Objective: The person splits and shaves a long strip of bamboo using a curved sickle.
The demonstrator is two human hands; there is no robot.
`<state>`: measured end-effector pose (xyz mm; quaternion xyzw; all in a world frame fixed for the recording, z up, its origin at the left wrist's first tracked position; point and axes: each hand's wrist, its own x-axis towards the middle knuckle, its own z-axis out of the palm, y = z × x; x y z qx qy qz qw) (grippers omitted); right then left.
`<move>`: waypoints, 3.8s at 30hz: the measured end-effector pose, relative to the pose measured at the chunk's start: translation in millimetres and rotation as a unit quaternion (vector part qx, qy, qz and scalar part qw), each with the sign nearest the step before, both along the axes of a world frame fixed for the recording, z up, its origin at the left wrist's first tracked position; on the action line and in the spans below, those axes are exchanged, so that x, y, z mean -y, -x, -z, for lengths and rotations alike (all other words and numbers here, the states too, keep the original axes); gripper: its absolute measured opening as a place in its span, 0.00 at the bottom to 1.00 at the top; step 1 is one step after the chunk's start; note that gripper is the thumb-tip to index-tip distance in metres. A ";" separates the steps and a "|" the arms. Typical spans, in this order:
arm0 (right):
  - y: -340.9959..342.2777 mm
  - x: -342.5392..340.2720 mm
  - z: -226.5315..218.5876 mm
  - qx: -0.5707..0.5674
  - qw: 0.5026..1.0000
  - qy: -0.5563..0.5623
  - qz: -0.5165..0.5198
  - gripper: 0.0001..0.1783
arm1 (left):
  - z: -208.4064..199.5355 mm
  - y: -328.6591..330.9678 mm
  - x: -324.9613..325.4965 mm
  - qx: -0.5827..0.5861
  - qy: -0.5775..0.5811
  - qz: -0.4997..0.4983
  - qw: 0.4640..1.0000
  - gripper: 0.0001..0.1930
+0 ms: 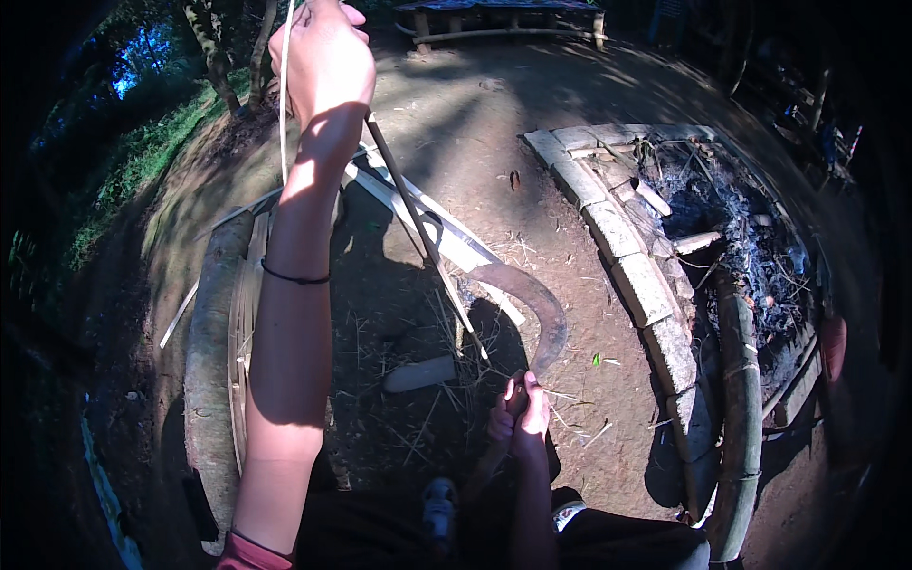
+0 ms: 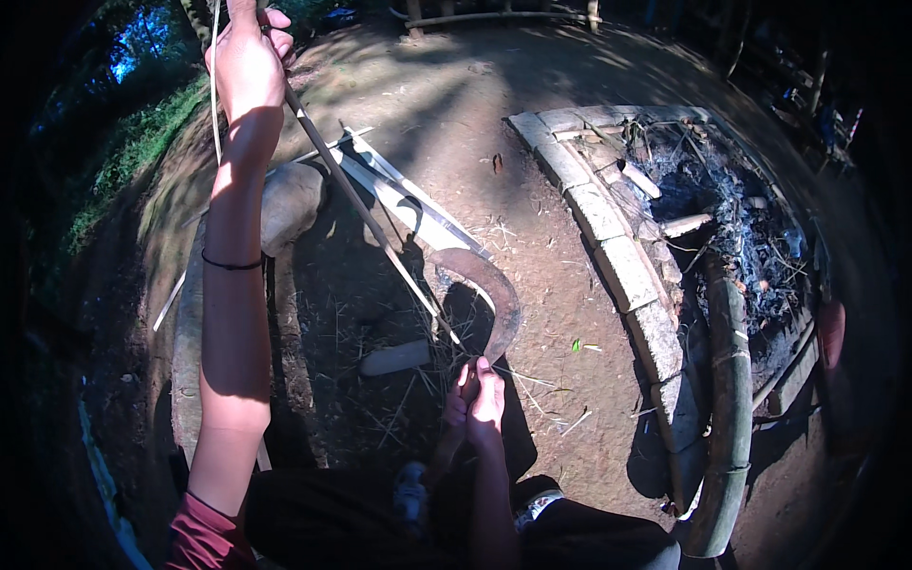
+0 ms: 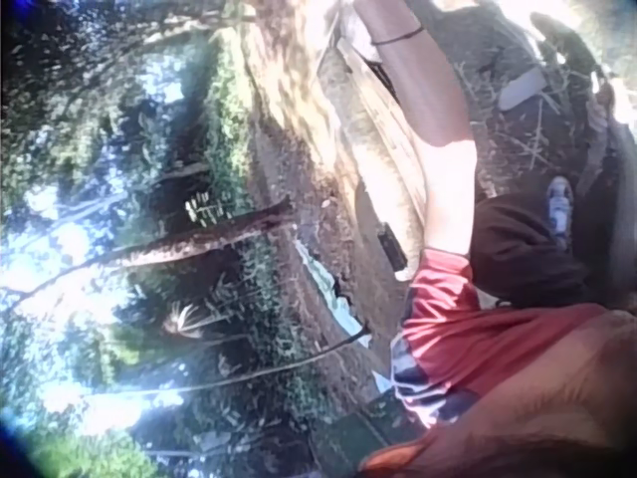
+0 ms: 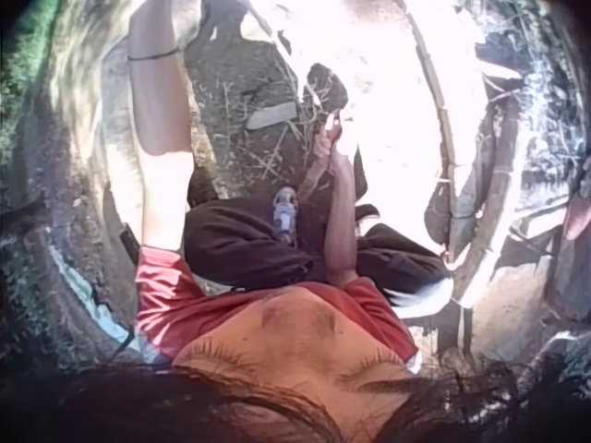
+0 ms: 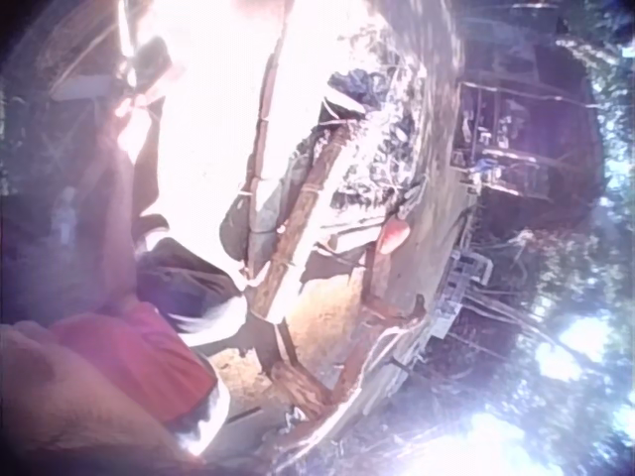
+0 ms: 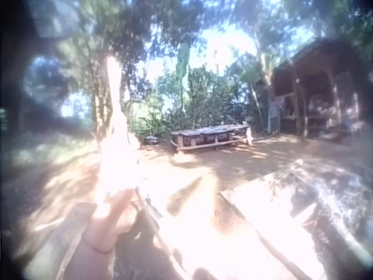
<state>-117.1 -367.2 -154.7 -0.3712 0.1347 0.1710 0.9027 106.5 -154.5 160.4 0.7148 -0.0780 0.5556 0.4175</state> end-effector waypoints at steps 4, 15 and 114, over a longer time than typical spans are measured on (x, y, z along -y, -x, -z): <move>-3.3 -7.7 -8.8 0.082 0.993 0.060 0.055 0.25 | -2.8 -5.3 2.7 -0.005 -0.012 0.031 0.999 0.25; -26.8 -44.0 -58.9 0.249 0.919 0.297 0.069 0.24 | 2.9 -6.2 11.3 0.016 0.013 0.038 0.999 0.24; -18.5 -75.8 -103.3 0.198 0.883 0.411 0.107 0.15 | -3.2 10.8 49.1 0.067 0.022 0.133 0.989 0.18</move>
